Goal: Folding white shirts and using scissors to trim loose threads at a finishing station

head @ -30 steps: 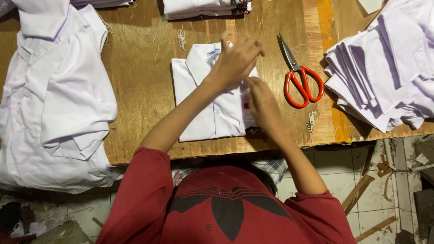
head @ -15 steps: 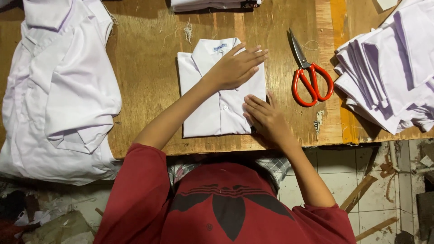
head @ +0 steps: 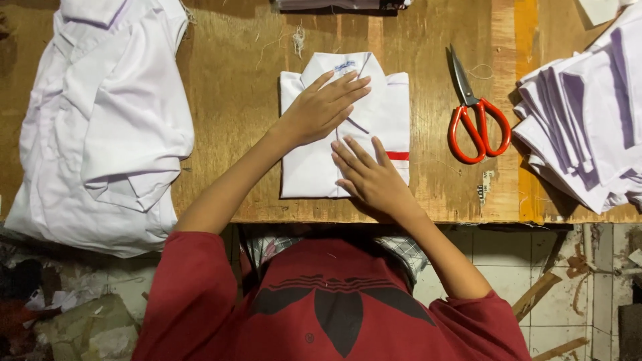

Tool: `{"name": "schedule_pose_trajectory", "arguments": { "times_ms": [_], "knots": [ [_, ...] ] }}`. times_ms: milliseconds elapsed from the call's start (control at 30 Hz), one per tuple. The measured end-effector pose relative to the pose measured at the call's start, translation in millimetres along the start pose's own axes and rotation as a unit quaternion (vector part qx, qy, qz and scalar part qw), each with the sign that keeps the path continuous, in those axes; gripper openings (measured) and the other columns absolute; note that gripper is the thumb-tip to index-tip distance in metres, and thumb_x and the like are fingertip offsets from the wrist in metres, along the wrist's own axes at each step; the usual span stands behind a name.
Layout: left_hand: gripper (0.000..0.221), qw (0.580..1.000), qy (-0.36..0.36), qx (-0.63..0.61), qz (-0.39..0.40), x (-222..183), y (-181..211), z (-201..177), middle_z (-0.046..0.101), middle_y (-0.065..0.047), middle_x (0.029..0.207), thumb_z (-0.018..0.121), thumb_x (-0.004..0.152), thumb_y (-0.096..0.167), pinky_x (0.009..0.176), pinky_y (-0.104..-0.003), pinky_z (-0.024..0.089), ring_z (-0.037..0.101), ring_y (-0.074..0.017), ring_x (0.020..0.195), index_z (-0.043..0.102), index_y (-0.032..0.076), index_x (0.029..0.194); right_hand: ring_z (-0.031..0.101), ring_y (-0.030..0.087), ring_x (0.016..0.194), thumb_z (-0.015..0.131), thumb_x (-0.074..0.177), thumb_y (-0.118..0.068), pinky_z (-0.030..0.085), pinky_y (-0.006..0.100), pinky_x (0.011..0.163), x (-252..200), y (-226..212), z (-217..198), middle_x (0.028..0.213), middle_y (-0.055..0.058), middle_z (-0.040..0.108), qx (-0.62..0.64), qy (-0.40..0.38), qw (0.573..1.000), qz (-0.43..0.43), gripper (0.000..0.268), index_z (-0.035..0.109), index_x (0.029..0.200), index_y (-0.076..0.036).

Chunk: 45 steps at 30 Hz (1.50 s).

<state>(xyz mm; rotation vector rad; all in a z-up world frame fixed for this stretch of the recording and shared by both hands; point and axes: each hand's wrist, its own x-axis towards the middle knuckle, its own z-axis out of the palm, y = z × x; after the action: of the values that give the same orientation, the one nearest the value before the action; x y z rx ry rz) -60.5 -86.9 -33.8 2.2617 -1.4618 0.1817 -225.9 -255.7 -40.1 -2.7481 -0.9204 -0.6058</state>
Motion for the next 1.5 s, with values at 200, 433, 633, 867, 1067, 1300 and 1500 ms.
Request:
{"name": "schedule_pose_trajectory", "arguments": {
  "times_ms": [200, 433, 633, 867, 1067, 1300, 1500],
  "knots": [
    [0.048, 0.999, -0.037, -0.001, -0.021, 3, -1, 2, 0.037, -0.004, 0.164, 0.024, 0.112, 0.031, 0.125, -0.045, 0.014, 0.031, -0.0232, 0.153, 0.043, 0.02, 0.156, 0.04, 0.022, 0.149, 0.037, 0.11, -0.046, 0.012, 0.052, 0.125, -18, -4, 7, 0.156, 0.007, 0.052, 0.043, -0.051, 0.997, -0.032, 0.053, 0.055, 0.147, -0.013],
    [0.048, 1.0, -0.02, -0.002, -0.021, 1, 0, 3, 0.038, -0.002, 0.164, 0.023, 0.113, 0.032, 0.125, -0.044, 0.015, 0.031, -0.0209, 0.153, 0.044, 0.021, 0.154, 0.05, 0.022, 0.143, 0.057, 0.103, -0.044, 0.01, 0.057, 0.124, -11, 2, -14, 0.147, 0.008, 0.061, 0.193, -0.066, 0.978, -0.051, 0.048, 0.063, 0.136, -0.011],
    [0.048, 1.0, -0.01, -0.002, -0.021, -1, -4, 11, 0.038, -0.001, 0.164, 0.023, 0.113, 0.032, 0.125, -0.043, 0.014, 0.031, -0.0194, 0.152, 0.044, 0.022, 0.155, 0.064, 0.027, 0.089, 0.071, 0.096, -0.021, 0.047, 0.042, 0.087, -8, 50, 12, 0.095, 0.006, 0.075, 0.3, 0.058, 0.949, 0.082, 0.015, 0.08, 0.107, -0.015],
    [0.047, 1.0, 0.013, 0.004, -0.006, -1, -6, 12, 0.041, -0.002, 0.162, 0.025, 0.113, 0.032, 0.124, -0.044, 0.017, 0.034, -0.0208, 0.151, 0.045, 0.022, 0.154, 0.047, 0.019, 0.081, 0.069, 0.1, -0.035, 0.036, 0.035, 0.069, 12, 60, 18, 0.097, -0.001, 0.058, 0.054, 0.01, 0.997, 0.051, 0.016, 0.08, 0.107, -0.026],
    [0.048, 1.0, -0.002, -0.003, -0.011, 0, -5, 13, 0.04, -0.002, 0.163, 0.024, 0.112, 0.032, 0.124, -0.045, 0.016, 0.033, -0.0212, 0.152, 0.043, 0.023, 0.155, 0.051, 0.022, 0.085, 0.074, 0.097, -0.027, 0.036, 0.035, 0.073, 17, 59, 4, 0.097, 0.003, 0.064, 0.12, 0.003, 0.99, 0.068, 0.011, 0.081, 0.098, -0.018],
    [0.049, 1.0, -0.011, -0.007, -0.016, -1, -3, 9, 0.039, -0.003, 0.163, 0.023, 0.113, 0.032, 0.125, -0.046, 0.015, 0.032, -0.0219, 0.152, 0.042, 0.022, 0.156, 0.052, 0.017, 0.089, 0.072, 0.101, -0.033, 0.034, 0.033, 0.077, 10, 63, 30, 0.1, -0.005, 0.063, 0.103, 0.012, 0.989, 0.107, 0.013, 0.072, 0.096, -0.021],
    [0.047, 1.0, -0.023, -0.004, -0.003, -1, -3, 2, 0.035, -0.005, 0.165, 0.033, 0.115, 0.028, 0.126, -0.048, 0.019, 0.024, -0.0234, 0.155, 0.036, 0.012, 0.159, 0.058, 0.019, 0.079, 0.076, 0.1, -0.016, 0.047, 0.036, 0.079, 4, 77, 9, 0.091, 0.007, 0.065, 0.068, -0.026, 0.98, 0.184, 0.025, 0.056, 0.104, -0.003]
  ]
}}
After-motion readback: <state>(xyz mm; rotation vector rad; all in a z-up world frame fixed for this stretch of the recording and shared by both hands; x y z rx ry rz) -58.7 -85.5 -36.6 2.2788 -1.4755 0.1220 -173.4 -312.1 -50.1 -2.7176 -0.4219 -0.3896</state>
